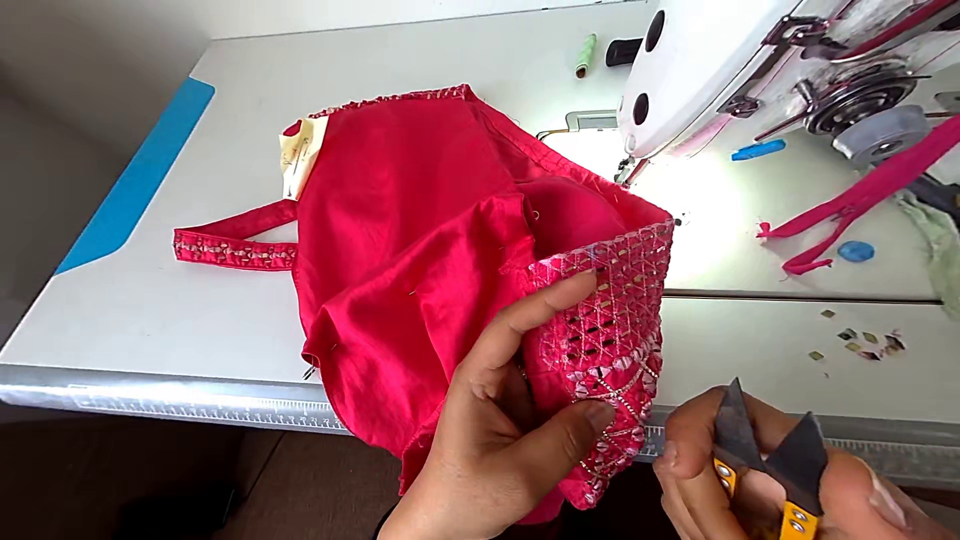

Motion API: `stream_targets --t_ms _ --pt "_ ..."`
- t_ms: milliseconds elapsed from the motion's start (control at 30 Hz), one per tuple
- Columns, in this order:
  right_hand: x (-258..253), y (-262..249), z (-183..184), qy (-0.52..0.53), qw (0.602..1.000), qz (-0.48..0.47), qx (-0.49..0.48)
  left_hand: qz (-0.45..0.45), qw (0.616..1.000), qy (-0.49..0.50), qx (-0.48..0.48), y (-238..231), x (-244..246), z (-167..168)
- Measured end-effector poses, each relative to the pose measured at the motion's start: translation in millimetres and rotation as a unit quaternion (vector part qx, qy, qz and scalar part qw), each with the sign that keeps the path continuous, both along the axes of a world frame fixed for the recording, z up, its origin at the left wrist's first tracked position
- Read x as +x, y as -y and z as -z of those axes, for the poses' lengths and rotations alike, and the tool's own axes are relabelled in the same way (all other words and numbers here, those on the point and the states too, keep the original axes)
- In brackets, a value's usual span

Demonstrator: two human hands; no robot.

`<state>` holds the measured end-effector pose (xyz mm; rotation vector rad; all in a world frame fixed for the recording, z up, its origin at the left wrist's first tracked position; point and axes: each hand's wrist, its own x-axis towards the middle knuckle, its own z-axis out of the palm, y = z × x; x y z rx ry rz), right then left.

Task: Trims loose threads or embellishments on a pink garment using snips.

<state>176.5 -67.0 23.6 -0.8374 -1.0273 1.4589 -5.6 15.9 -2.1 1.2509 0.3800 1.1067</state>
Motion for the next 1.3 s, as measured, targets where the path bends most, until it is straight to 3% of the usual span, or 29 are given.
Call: stream_targets --t_ms 333,600,1000,1133,1300 --pt "2.9 0.0 -0.2 0.009 1.000 0.004 0.000 -0.009 1.000 0.005 -0.016 2.2 1.3 -0.7" --pt "4.4 -0.3 0.5 0.005 1.000 0.009 0.004 -0.001 1.000 -0.007 0.027 0.0 -1.7 3.3" --pt "1.8 0.6 -2.4 -0.007 0.999 -0.041 -0.032 -0.070 0.997 -0.025 -0.025 4.4 4.8 -1.3" --pt "-4.0 -0.2 -1.3 -0.021 0.996 -0.074 -0.038 -0.075 0.997 -0.036 -0.011 3.8 4.1 0.7" --pt "2.5 0.0 -2.0 -0.043 0.997 -0.036 -0.046 -0.095 0.993 -0.061 0.030 3.1 2.4 3.8"
